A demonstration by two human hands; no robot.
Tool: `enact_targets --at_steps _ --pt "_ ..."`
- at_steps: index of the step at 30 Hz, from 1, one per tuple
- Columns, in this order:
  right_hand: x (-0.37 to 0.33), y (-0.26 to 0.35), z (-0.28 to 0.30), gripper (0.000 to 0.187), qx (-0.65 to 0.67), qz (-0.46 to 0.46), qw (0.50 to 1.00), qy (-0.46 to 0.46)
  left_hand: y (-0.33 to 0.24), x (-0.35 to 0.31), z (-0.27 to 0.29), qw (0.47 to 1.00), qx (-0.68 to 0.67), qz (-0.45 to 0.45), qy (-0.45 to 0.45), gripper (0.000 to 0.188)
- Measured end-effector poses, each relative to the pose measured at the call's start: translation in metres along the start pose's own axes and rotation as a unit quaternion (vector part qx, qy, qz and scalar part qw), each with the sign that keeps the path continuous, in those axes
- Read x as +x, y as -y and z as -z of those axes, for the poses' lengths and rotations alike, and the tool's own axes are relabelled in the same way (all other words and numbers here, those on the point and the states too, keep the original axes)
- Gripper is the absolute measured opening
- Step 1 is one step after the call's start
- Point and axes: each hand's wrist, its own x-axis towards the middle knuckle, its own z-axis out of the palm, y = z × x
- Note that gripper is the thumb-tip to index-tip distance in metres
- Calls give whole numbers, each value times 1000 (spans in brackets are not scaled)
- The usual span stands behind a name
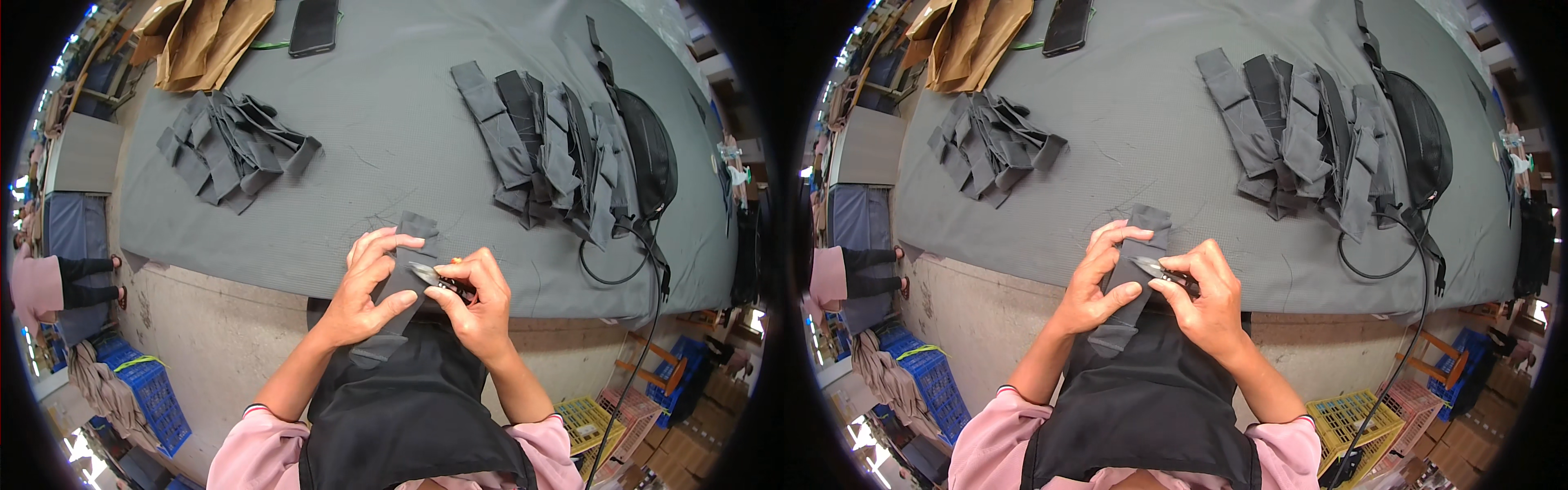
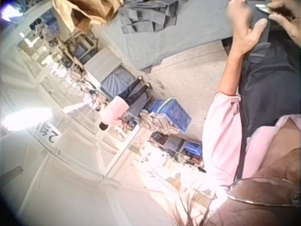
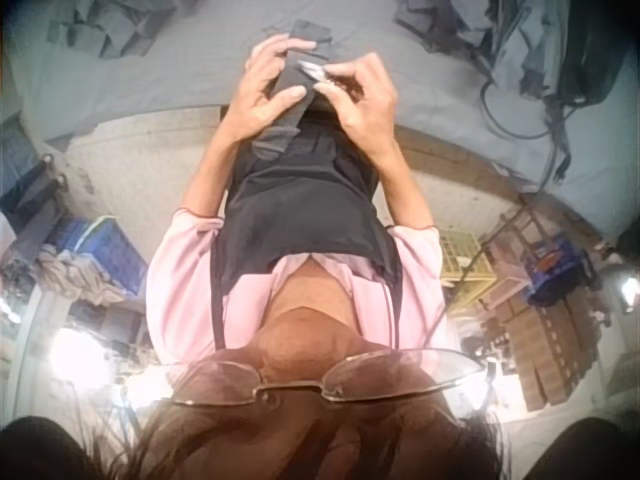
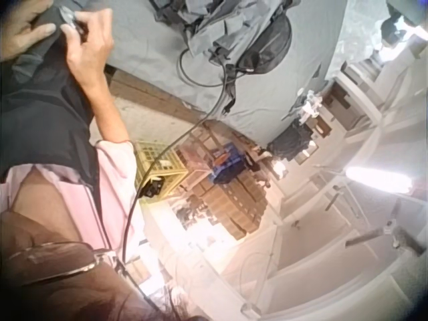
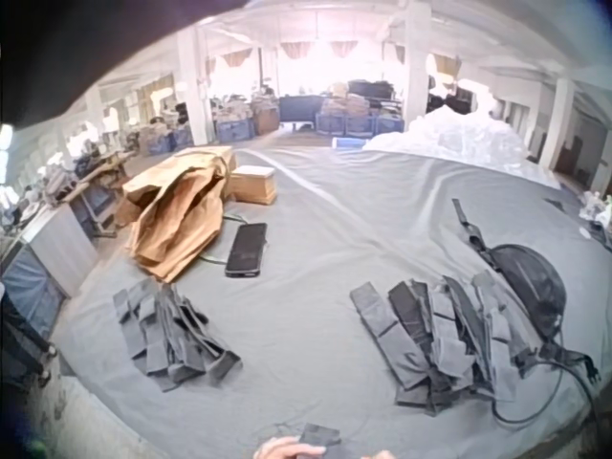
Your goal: The person uses a utility knife to cut small rectangular pieces of dark gray fabric on a large gray work surface. They repeatedly pick up fabric strips, cut them into smaller segments, and place the finished pieces into a growing pile on the table.
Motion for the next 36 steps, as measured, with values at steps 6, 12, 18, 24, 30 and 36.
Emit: enact_targets --at_steps 6,12,18,24,30,36 --pt "9 5 -1 16 1 -29 998 64 -1 0 1 999 41 -3 -15 26" --pt "6 0 0 18 47 -54 995 68 -2 -2 1 996 82 -10 -25 26" --pt "17 7 -5 26 60 -56 994 70 -4 -3 -5 992 123 -2 -25 25" --pt "24 0 -21 8 18 -17 998 50 -2 -5 -7 998 59 20 -32 28" --pt "14 -1 -2 6 25 -44 997 -51 -1 -1 -1 998 47 29 -27 28" --pt "20 -4 -20 26 -52 32 998 19 -5 3 -9 996 72 19 -44 29"
